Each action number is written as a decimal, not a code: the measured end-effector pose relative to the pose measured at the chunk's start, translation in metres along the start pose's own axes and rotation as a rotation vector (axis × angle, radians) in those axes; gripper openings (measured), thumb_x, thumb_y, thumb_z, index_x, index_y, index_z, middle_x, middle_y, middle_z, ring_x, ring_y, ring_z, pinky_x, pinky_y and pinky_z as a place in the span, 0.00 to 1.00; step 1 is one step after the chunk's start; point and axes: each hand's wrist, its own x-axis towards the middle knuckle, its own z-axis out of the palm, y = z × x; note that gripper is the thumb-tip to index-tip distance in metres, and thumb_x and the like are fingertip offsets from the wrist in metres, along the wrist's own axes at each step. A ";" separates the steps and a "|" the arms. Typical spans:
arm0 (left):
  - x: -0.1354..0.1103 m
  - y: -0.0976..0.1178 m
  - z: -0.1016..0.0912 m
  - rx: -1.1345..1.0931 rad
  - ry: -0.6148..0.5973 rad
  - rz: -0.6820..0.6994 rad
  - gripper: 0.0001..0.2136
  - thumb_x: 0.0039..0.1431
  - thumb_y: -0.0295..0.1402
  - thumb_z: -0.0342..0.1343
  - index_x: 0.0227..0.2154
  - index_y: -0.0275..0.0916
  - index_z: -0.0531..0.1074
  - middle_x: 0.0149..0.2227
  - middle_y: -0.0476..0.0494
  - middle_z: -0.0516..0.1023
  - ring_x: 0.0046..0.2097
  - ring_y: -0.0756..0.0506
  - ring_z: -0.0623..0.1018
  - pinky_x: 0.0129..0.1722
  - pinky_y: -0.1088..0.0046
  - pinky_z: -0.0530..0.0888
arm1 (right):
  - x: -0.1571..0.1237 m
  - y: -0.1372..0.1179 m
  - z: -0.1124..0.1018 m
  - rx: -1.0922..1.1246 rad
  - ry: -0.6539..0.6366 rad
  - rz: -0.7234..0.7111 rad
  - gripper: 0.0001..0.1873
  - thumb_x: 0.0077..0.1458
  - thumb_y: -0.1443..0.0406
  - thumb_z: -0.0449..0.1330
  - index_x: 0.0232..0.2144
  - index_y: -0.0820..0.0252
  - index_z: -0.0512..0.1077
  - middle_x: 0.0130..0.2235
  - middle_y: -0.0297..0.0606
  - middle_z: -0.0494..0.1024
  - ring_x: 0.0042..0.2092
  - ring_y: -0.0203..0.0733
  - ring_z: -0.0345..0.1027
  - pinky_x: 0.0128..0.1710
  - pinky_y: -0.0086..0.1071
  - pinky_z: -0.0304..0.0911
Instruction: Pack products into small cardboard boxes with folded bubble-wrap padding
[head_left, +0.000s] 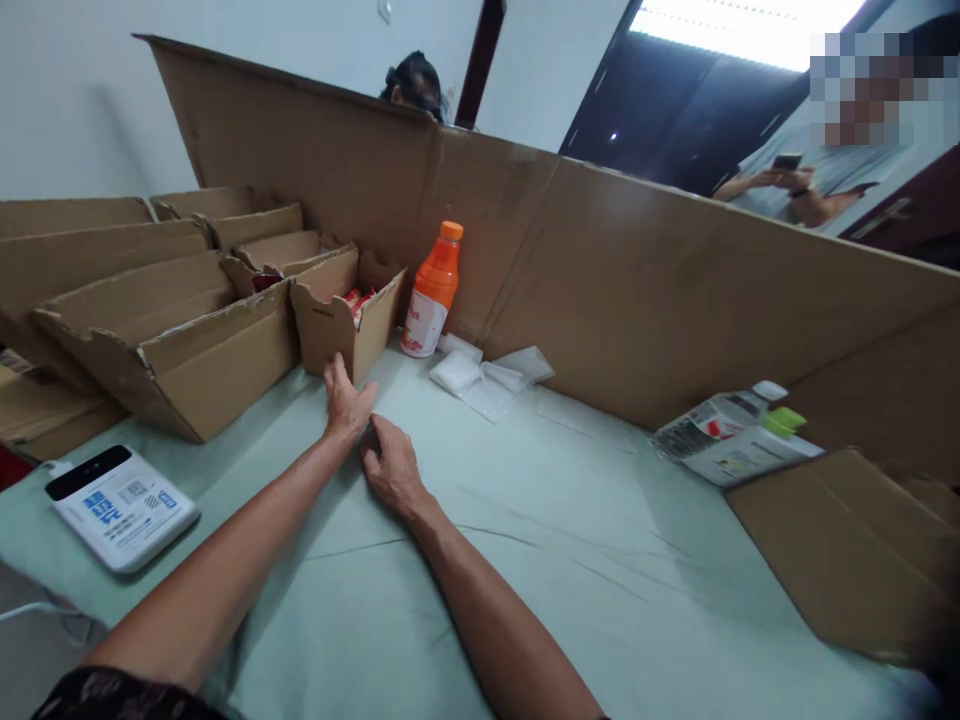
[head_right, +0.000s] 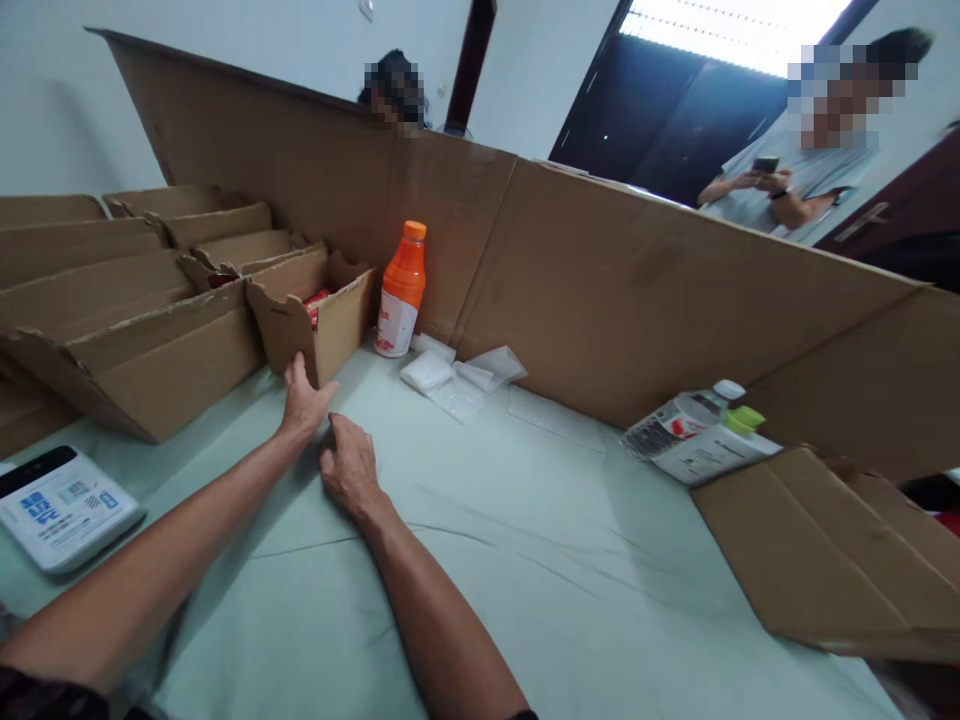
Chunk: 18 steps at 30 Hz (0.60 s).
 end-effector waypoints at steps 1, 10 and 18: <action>0.007 -0.003 0.004 0.009 -0.001 -0.007 0.39 0.52 0.32 0.58 0.66 0.29 0.54 0.69 0.21 0.54 0.72 0.30 0.54 0.70 0.50 0.53 | -0.001 0.000 0.000 -0.003 -0.004 -0.003 0.31 0.55 0.71 0.57 0.62 0.64 0.64 0.62 0.51 0.71 0.62 0.52 0.64 0.64 0.46 0.56; 0.009 -0.031 0.002 0.074 -0.040 0.026 0.26 0.60 0.38 0.49 0.61 0.35 0.66 0.59 0.29 0.72 0.63 0.35 0.71 0.65 0.54 0.65 | -0.002 -0.001 -0.002 -0.104 -0.066 -0.051 0.25 0.60 0.69 0.57 0.59 0.62 0.68 0.61 0.49 0.73 0.65 0.51 0.60 0.65 0.46 0.53; -0.034 -0.015 -0.027 0.157 -0.277 0.107 0.24 0.58 0.45 0.46 0.52 0.38 0.73 0.54 0.31 0.77 0.59 0.31 0.74 0.63 0.46 0.65 | 0.002 -0.012 0.006 -0.294 -0.099 -0.109 0.11 0.59 0.65 0.60 0.43 0.62 0.78 0.54 0.47 0.77 0.60 0.50 0.64 0.57 0.42 0.61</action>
